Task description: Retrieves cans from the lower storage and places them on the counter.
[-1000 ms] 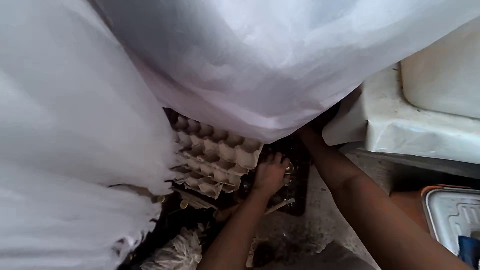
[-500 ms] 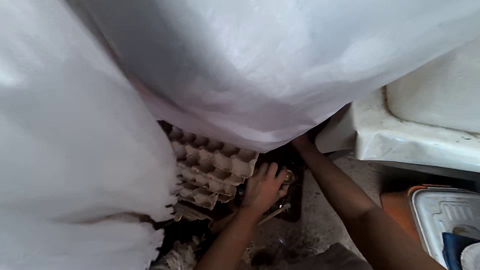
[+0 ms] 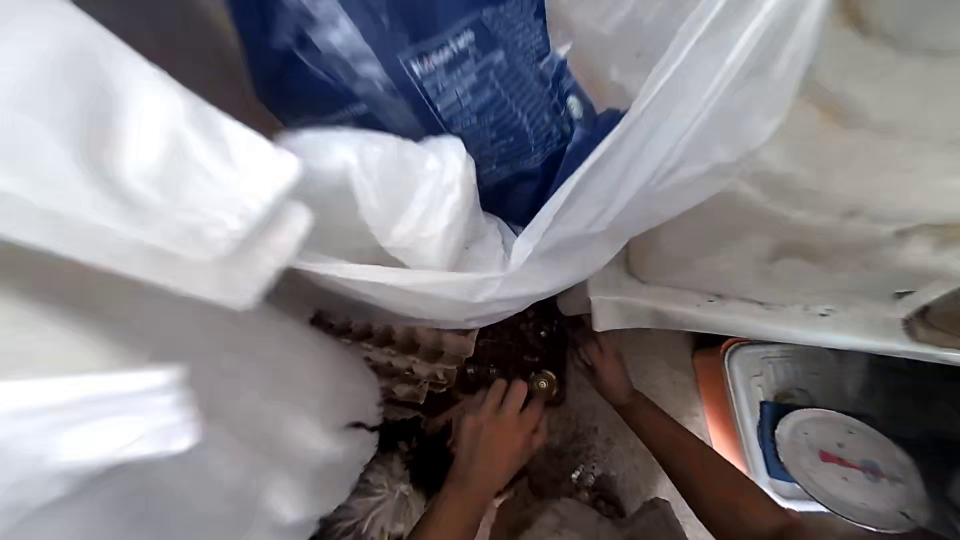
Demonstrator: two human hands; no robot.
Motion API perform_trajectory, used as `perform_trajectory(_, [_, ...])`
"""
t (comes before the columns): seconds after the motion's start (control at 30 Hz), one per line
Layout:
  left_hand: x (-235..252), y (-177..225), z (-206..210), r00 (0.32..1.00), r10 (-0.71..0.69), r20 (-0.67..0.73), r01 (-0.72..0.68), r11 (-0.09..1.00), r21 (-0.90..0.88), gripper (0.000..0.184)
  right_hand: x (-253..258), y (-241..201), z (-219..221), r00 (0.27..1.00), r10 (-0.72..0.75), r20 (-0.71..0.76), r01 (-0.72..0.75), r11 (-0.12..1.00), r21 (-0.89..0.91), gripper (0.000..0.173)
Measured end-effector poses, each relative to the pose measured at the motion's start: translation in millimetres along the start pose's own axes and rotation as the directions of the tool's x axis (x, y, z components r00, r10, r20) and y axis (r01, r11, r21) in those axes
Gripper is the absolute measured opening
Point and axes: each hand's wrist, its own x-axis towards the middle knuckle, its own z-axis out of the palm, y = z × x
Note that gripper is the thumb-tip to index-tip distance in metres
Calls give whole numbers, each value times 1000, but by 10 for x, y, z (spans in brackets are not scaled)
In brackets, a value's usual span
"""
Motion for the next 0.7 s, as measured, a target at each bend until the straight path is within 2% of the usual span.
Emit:
perform_trajectory(0.03, [51,26,-40,988,-39,148,46,998,-44,22,-70,-69,-54,999,43,17,-44,999,25,33])
perform_trajectory(0.1, [85,52,-111,879,-79,470,156,979,-127,24,-271,-238,-130,985,139,107,-147,987,64,33])
perform_trajectory(0.13, [98,47,-121,880,-75,470,147,982,-119,23,-306,-267,-158,978,165,126,-173,983,54,33])
perform_trajectory(0.17, [86,53,-136,936,-57,347,91,992,-85,19,-303,-272,-204,975,182,125,-189,981,41,33])
perform_trajectory(0.23, [-71,156,-357,987,-53,154,57,998,-26,17,-407,-313,-372,967,218,133,-223,974,27,35])
perform_trajectory(0.37, [-537,380,-869,986,-165,38,167,985,-39,28,-623,-187,-689,953,279,122,-280,960,-4,40])
perform_trajectory(0.47, [-910,601,-1087,973,-197,116,207,975,-79,28,-804,-150,-896,933,292,209,-280,956,-85,40])
perform_trajectory(0.53, [-1140,708,-1054,960,-206,191,229,968,-107,31,-862,-241,-1035,905,264,334,-231,963,-136,43])
perform_trajectory(0.57, [-1230,742,-1000,950,-211,229,243,963,-120,33,-865,-340,-1117,868,258,425,-218,966,-140,48])
perform_trajectory(0.63, [-1312,783,-861,921,-221,321,277,950,-142,40,-831,-599,-1257,775,225,591,-217,972,-86,56])
perform_trajectory(0.7, [-1271,828,-722,849,-239,471,354,919,-172,59,-845,-864,-1309,734,142,664,-210,977,23,55])
